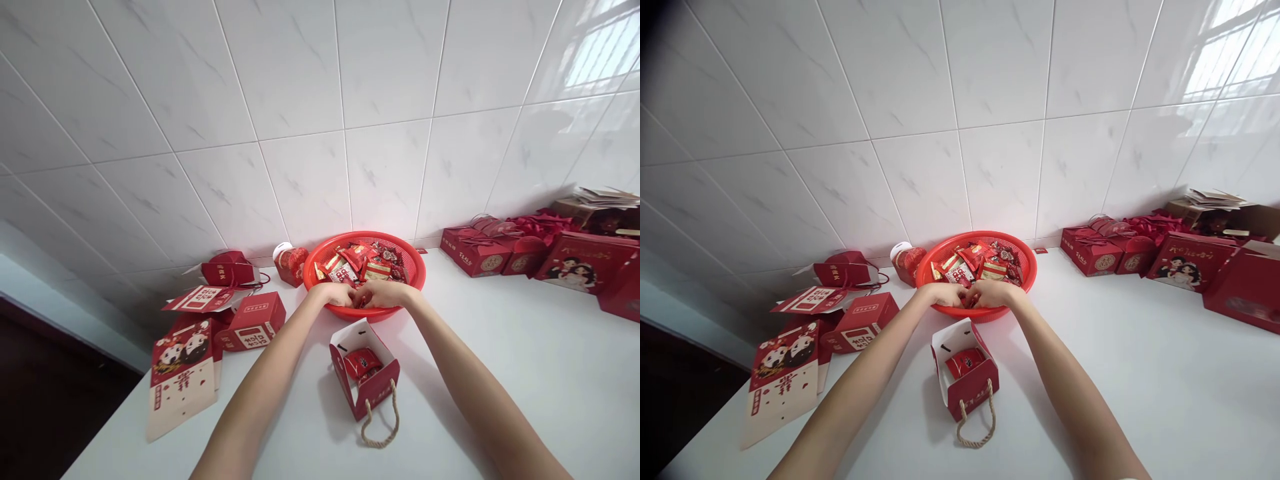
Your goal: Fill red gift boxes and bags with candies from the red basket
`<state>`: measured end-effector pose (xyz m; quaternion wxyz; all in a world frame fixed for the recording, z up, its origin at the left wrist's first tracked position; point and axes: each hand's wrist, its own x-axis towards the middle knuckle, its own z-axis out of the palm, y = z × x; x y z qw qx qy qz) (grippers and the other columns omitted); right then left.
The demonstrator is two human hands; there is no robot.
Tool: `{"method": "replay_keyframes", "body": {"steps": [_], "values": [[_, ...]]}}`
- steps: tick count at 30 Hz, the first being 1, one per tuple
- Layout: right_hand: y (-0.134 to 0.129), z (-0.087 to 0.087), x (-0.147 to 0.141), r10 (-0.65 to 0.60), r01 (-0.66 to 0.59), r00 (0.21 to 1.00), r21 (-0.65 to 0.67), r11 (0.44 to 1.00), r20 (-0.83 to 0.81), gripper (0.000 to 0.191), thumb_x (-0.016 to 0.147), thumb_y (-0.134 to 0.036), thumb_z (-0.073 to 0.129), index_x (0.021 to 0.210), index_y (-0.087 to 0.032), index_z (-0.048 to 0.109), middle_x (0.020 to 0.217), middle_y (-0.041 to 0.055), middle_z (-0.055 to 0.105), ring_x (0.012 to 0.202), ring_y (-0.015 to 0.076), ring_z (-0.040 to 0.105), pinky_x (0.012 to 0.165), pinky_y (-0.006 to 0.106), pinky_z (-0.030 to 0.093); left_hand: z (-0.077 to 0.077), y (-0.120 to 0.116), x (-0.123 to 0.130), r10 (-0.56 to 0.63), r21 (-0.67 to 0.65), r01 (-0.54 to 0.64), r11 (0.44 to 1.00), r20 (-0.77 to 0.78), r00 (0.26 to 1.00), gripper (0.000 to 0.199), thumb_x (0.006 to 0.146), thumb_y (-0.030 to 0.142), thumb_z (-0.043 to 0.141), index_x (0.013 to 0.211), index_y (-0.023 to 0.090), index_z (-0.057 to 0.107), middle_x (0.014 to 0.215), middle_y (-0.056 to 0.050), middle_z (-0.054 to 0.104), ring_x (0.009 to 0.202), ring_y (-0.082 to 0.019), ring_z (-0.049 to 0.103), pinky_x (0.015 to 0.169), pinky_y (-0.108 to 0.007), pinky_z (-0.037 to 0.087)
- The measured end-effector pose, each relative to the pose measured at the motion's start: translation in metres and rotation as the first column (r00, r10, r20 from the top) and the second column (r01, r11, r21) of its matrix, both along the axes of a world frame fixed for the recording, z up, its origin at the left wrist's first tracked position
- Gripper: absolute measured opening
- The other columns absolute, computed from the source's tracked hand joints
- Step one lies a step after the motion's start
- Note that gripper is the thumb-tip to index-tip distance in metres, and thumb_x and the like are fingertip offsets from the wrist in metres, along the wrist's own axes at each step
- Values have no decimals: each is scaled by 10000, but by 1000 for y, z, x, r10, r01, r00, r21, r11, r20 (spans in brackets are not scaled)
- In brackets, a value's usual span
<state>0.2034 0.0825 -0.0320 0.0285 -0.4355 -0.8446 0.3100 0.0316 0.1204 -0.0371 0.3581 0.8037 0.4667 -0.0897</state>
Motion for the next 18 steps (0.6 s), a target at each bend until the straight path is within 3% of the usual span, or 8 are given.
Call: {"method": "replay_keyframes", "body": {"steps": [6, 11, 15, 18], "values": [[0, 1, 0, 11, -11, 1000, 54, 998, 2, 287, 792, -143, 597, 992, -238, 780, 1012, 32, 744, 909, 224, 651, 739, 274, 454, 2, -1, 0, 28, -30, -26, 999, 56, 998, 144, 499, 173, 581, 591, 189, 690, 627, -16, 678, 590, -195, 581, 529, -262, 420], [2, -4, 8, 16, -11, 986, 31, 999, -165, 243, 774, -179, 623, 957, -191, 782, 919, 42, 739, 855, 204, 633, 748, 283, 456, 6, -4, -1, 34, -62, -28, 998, 94, 995, 77, 490, 168, 579, 524, 177, 648, 526, 5, 605, 518, -169, 528, 493, -258, 389], [3, -5, 17, -16, -24, 898, -86, 996, -440, 243, 731, -301, 699, 912, -159, 780, 773, 26, 704, 727, 163, 602, 680, 270, 453, 12, -9, -3, 24, -13, -22, 1000, 226, 974, 49, 487, 122, 591, 509, 162, 609, 508, 37, 547, 541, -135, 492, 510, -233, 360], [1, -3, 20, -156, 47, 786, -194, 980, -598, 321, 686, -389, 768, 900, -151, 767, 767, 24, 694, 687, 141, 584, 627, 253, 446, 14, -11, -7, 51, 30, -65, 997, 349, 936, 115, 504, 108, 640, 608, 150, 663, 566, 43, 560, 604, -136, 510, 565, -236, 397]]}}
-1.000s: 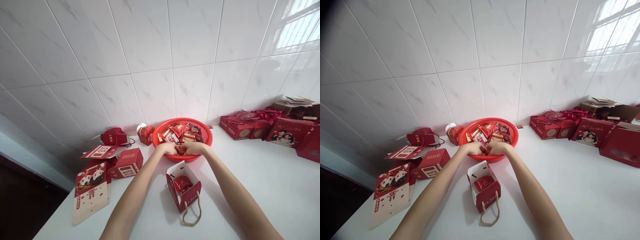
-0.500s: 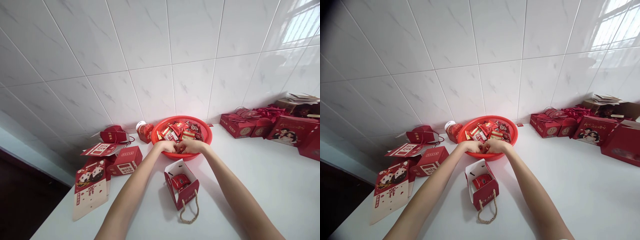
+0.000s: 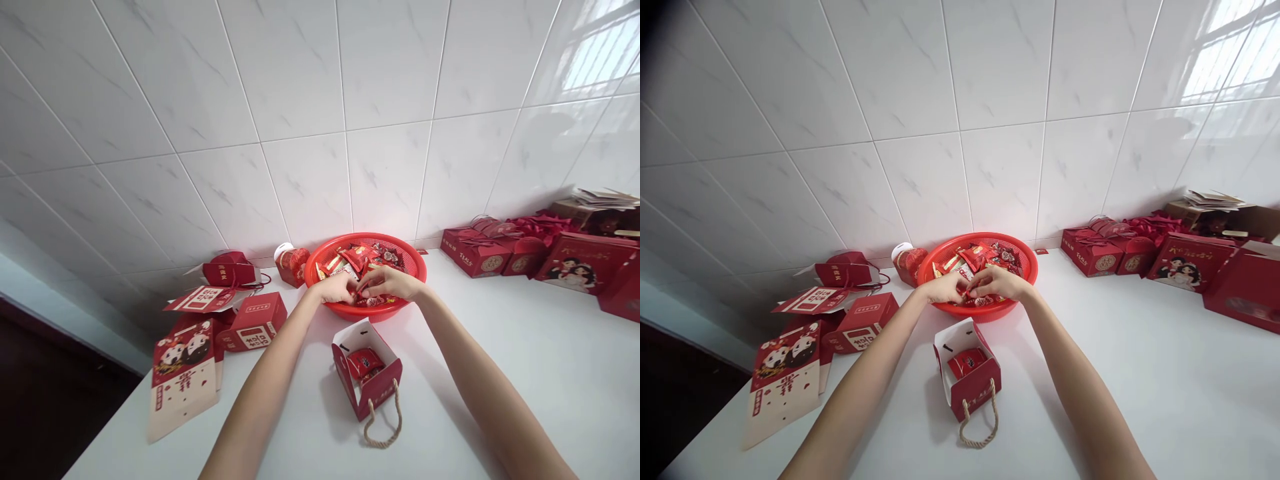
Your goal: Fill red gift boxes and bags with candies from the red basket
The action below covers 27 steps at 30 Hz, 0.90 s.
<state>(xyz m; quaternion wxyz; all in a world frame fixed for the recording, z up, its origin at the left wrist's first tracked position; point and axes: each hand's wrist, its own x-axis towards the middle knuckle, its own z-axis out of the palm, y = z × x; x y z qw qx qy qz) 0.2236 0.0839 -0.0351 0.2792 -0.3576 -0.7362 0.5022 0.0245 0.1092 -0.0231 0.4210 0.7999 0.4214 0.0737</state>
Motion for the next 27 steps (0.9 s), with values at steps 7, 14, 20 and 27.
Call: {"method": "replay_keyframes", "body": {"steps": [7, 14, 20, 27], "values": [[-4, 1, 1, -333, 227, 880, -314, 922, -340, 396, 603, -378, 882, 892, -180, 694, 899, 36, 677, 809, 177, 647, 635, 288, 575, -8, 3, -11, 295, -44, -311, 949, 462, 836, 338, 476, 92, 734, 809, 143, 760, 926, -50, 709, 894, -214, 626, 775, -303, 508], [1, -4, -1, -390, 271, 830, -324, 907, -399, 351, 720, -362, 832, 952, -175, 646, 893, 49, 679, 799, 189, 686, 683, 362, 646, -14, 3, -14, 331, 5, -420, 907, 607, 722, 284, 488, 165, 747, 767, 151, 693, 880, -29, 677, 877, -196, 621, 768, -289, 509], [2, -5, -1, -407, 294, 842, -331, 897, -354, 307, 759, -380, 812, 913, -179, 638, 734, 32, 678, 708, 171, 691, 680, 295, 621, -13, 1, -16, 284, 41, -392, 919, 622, 730, 265, 507, 174, 744, 759, 154, 666, 899, -28, 673, 941, -204, 614, 810, -289, 506], [3, -6, -1, -395, 271, 836, -339, 901, -381, 315, 702, -368, 847, 865, -156, 680, 881, 31, 640, 711, 134, 631, 742, 347, 622, -13, -1, -17, 253, 85, -371, 925, 592, 765, 240, 543, 186, 718, 771, 157, 649, 891, -24, 671, 876, -182, 609, 806, -293, 492]]}}
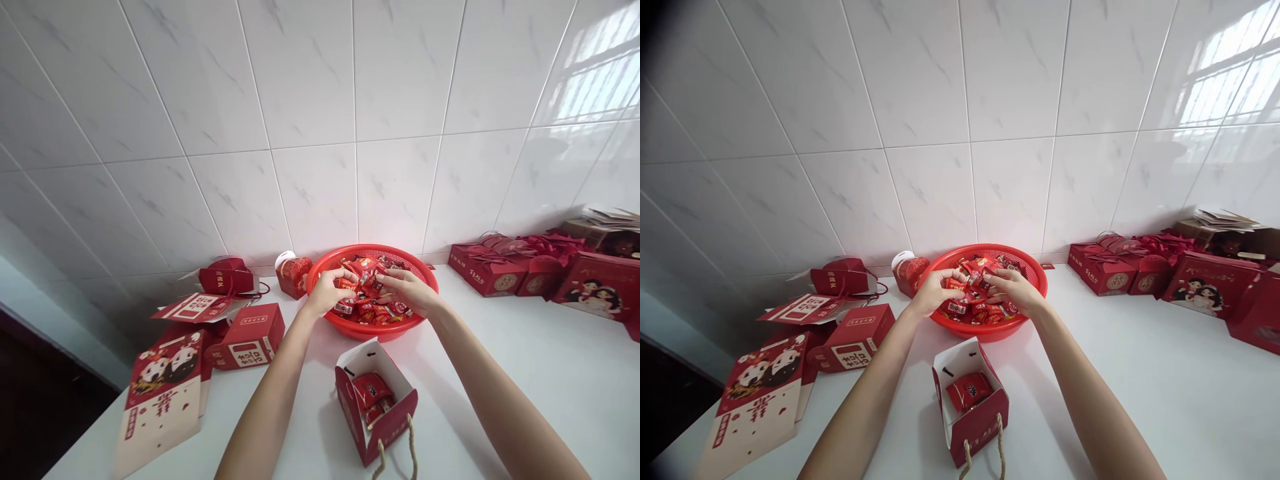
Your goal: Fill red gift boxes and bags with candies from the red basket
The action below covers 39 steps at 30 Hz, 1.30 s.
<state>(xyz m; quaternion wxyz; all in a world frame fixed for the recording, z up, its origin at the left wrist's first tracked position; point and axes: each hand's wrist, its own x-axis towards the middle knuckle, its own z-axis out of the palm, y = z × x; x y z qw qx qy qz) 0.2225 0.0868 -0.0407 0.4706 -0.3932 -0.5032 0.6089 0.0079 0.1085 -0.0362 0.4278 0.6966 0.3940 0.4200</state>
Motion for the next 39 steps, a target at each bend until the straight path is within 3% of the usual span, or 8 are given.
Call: {"method": "replay_keyframes", "body": {"steps": [4, 9, 18, 24, 26, 30, 34, 39], "values": [[1, -2, 1, 41, -40, 999, 15, 999, -34, 350, 657, -376, 867, 823, -156, 652, 880, 22, 626, 746, 140, 630, 788, 383, 613, 1, -1, 0, -19, 13, 19, 1000, 23, 1000, 237, 537, 181, 731, 760, 161, 652, 865, -20, 665, 901, -186, 611, 824, -293, 492], [0, -1, 3, 51, -50, 997, 33, 998, -52, 370, 627, -381, 886, 837, -166, 671, 883, 16, 644, 773, 142, 647, 756, 324, 597, 0, -1, 1, -46, -37, 48, 998, 42, 998, 307, 517, 210, 782, 800, 150, 681, 904, -37, 674, 839, -176, 615, 745, -284, 505], [0, 0, 2, -35, 36, 998, 32, 999, -44, 293, 683, -330, 863, 890, -178, 722, 936, 33, 658, 769, 138, 639, 720, 290, 600, 2, -1, 1, -58, -10, 57, 998, -100, 993, 276, 624, 87, 673, 887, 149, 729, 1060, -75, 714, 1029, -230, 645, 900, -319, 521], [1, 0, 0, -122, 122, 991, -4, 992, -60, 266, 715, -309, 846, 909, -174, 724, 859, 16, 647, 677, 109, 592, 724, 309, 617, -2, 1, 6, -1, -6, -1, 1000, -250, 968, 353, 687, 33, 536, 961, 126, 737, 1041, -82, 740, 969, -208, 678, 863, -293, 535], [0, 0, -1, -141, 142, 988, 0, 990, -68, 256, 708, -310, 852, 879, -168, 723, 815, 5, 630, 645, 97, 569, 696, 296, 619, -3, 1, 9, -32, -4, 33, 999, -409, 912, 319, 708, 53, 534, 934, 125, 747, 973, -73, 753, 914, -206, 685, 836, -284, 530], [-3, 2, -4, -164, 164, 982, -12, 986, -89, 247, 680, -288, 869, 837, -169, 720, 808, 5, 629, 629, 98, 572, 627, 277, 618, 0, -2, 14, -184, -141, 119, 983, -737, 651, 269, 697, 117, 556, 857, 169, 766, 860, -37, 748, 823, -204, 670, 734, -257, 497], [-5, 5, -6, -155, 154, 984, -26, 988, -89, 210, 690, -254, 856, 828, -166, 726, 854, 27, 674, 611, 94, 578, 585, 250, 606, 3, -3, 20, -247, -232, 95, 968, -820, 516, 169, 663, 174, 600, 748, 182, 745, 741, -42, 715, 708, -216, 637, 632, -272, 455], [-5, 5, -7, -172, 172, 982, -4, 985, -84, 199, 692, -252, 854, 811, -163, 722, 802, 23, 660, 603, 94, 567, 571, 238, 602, 4, 0, 23, -284, -274, 85, 958, -861, 421, 261, 627, 191, 629, 857, 189, 753, 827, -63, 738, 730, -235, 636, 632, -279, 448]]}}
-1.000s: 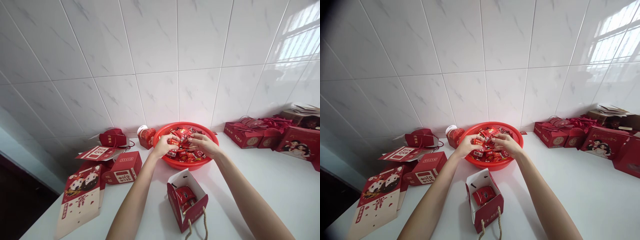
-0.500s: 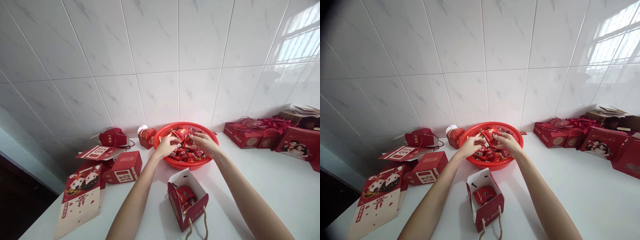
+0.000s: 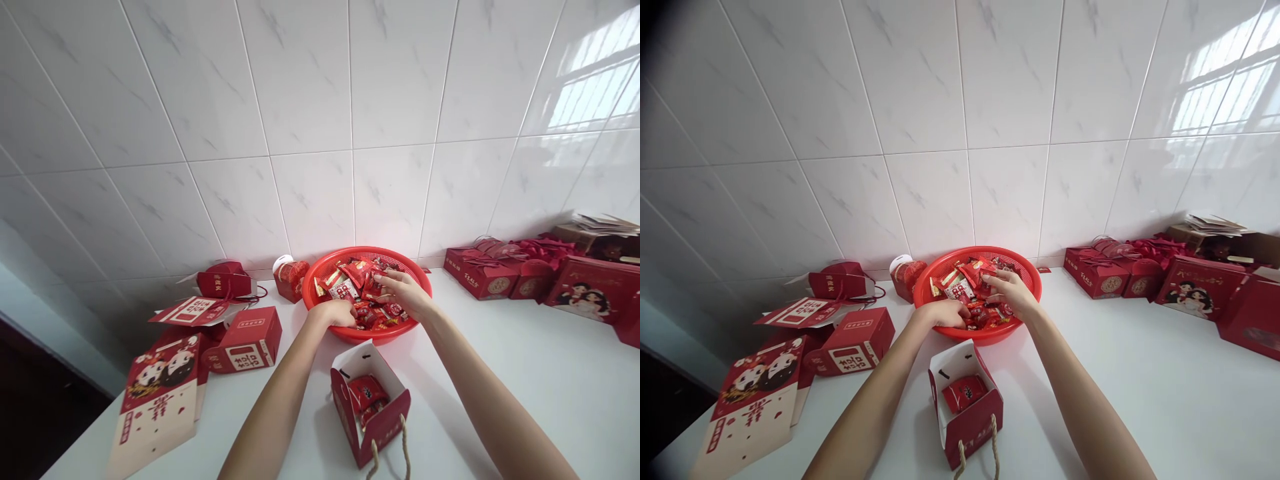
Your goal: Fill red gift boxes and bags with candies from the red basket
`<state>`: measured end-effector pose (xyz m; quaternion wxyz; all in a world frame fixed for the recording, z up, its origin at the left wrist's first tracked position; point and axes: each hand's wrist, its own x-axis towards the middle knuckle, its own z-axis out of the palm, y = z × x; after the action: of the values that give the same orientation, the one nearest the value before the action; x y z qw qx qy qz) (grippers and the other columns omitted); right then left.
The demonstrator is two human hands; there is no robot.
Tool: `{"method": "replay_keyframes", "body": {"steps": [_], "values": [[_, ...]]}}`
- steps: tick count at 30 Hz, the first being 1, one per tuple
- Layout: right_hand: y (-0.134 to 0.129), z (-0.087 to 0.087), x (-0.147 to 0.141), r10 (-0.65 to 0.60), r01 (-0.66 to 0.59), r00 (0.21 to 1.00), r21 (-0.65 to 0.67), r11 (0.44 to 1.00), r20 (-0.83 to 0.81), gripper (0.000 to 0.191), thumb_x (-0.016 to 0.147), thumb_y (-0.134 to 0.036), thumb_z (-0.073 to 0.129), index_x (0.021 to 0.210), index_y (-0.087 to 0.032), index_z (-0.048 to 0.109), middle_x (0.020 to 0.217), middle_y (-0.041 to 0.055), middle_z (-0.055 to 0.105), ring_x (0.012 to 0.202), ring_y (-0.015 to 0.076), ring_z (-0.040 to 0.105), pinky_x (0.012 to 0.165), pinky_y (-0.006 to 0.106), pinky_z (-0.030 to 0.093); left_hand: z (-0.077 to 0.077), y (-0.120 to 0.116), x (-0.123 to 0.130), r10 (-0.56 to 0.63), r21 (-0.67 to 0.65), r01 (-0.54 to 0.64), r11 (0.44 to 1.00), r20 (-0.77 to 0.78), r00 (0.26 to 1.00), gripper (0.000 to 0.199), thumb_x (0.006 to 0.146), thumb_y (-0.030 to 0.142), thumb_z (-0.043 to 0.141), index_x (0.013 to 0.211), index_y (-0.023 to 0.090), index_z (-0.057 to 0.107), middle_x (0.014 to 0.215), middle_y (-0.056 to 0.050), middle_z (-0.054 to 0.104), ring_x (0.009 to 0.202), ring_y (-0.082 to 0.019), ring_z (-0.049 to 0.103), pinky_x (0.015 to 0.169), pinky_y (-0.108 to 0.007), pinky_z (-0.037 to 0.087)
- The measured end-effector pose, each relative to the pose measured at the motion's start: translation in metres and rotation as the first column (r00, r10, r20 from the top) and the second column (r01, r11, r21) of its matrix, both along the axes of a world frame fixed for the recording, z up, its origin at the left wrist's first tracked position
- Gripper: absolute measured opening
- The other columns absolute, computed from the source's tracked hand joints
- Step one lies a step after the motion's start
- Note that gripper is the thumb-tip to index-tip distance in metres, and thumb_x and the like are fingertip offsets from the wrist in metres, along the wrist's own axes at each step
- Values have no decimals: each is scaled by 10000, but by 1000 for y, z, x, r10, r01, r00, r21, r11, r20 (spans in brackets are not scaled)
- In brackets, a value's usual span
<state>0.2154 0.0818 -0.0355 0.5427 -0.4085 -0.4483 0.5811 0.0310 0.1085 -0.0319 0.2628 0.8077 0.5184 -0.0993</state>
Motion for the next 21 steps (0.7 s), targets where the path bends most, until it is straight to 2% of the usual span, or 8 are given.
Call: {"method": "replay_keyframes", "body": {"steps": [5, 14, 18, 21], "values": [[1, -2, 1, 12, -13, 999, 19, 1000, 31, 186, 714, -261, 837, 837, -161, 739, 866, 37, 680, 599, 86, 566, 552, 224, 591, -1, 3, 1, -7, -15, 6, 1000, -45, 999, 372, 600, 155, 594, 937, 182, 748, 956, -86, 752, 805, -247, 655, 630, -267, 452], [-3, 1, 1, 9, -10, 996, 14, 1000, 89, 173, 754, -258, 798, 895, -162, 770, 982, 68, 693, 756, 142, 649, 565, 222, 594, 0, 3, 1, -39, -54, 37, 998, -35, 999, 257, 674, 228, 609, 878, 145, 741, 925, -87, 747, 771, -238, 648, 620, -275, 456], [-4, 3, 1, 30, -32, 997, 25, 999, 72, 149, 766, -251, 787, 883, -163, 766, 987, 64, 699, 739, 134, 639, 558, 208, 581, 2, 1, 1, -85, -23, 86, 996, 40, 996, 339, 726, 192, 590, 1027, 164, 743, 1041, -61, 740, 908, -221, 648, 716, -248, 464], [-4, 3, 1, 40, -41, 998, 18, 999, 56, 123, 773, -241, 779, 861, -158, 757, 927, 55, 695, 703, 124, 635, 551, 200, 570, 3, -1, 0, -113, -3, 113, 994, 89, 990, 337, 760, 189, 583, 1056, 169, 744, 1086, -52, 735, 964, -212, 642, 781, -238, 461]]}}
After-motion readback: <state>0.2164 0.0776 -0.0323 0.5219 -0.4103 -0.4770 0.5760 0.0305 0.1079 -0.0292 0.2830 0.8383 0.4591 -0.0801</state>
